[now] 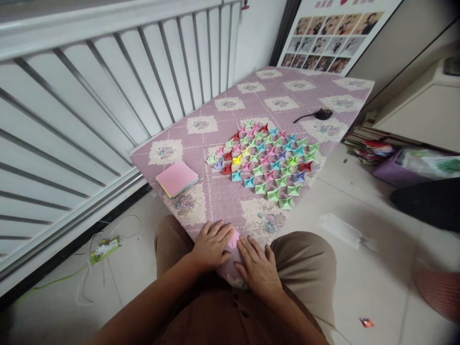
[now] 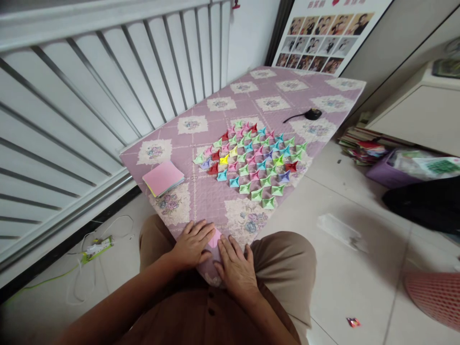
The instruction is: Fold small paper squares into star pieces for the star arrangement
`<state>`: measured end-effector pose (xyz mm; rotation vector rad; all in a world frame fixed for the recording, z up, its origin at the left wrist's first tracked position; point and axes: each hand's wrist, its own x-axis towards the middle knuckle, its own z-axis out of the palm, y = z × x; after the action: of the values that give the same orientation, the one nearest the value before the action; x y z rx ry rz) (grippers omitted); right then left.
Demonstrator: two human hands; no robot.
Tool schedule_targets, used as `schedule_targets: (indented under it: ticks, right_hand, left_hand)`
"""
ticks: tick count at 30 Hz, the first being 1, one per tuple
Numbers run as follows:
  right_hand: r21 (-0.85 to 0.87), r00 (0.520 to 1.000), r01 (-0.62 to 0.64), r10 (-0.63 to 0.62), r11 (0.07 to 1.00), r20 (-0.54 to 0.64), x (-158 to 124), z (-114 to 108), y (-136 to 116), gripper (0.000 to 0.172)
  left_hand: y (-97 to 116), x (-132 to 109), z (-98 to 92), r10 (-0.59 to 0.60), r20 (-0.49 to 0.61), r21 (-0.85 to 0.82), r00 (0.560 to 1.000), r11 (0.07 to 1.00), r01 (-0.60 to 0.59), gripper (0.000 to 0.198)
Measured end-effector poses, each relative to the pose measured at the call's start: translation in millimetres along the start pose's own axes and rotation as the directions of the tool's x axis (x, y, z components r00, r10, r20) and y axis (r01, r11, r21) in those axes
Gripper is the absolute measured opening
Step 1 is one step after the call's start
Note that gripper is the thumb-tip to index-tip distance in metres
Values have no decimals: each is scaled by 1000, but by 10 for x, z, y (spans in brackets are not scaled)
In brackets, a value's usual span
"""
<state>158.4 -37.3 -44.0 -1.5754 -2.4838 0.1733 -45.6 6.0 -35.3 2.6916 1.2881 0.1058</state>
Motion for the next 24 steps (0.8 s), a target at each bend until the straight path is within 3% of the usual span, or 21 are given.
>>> schedule_targets:
  ticks: [10,17,24]
  right_hand:
    - [29,998,68,-68,997,6,121,49,-153,48]
    - [-20,993,79,-77,997,84,91,66,-169,54]
    - [-31,992,97,-94,995,83,55,58,-164,51]
  left_hand:
    - [-35,-11,6,4,25,-17,1000,1000,-4,68]
    - [-228,-31,-77,152,66,-27,986,988,-151,71]
    - [-318,-28,-77,235,63,-17,970,972,-235,77]
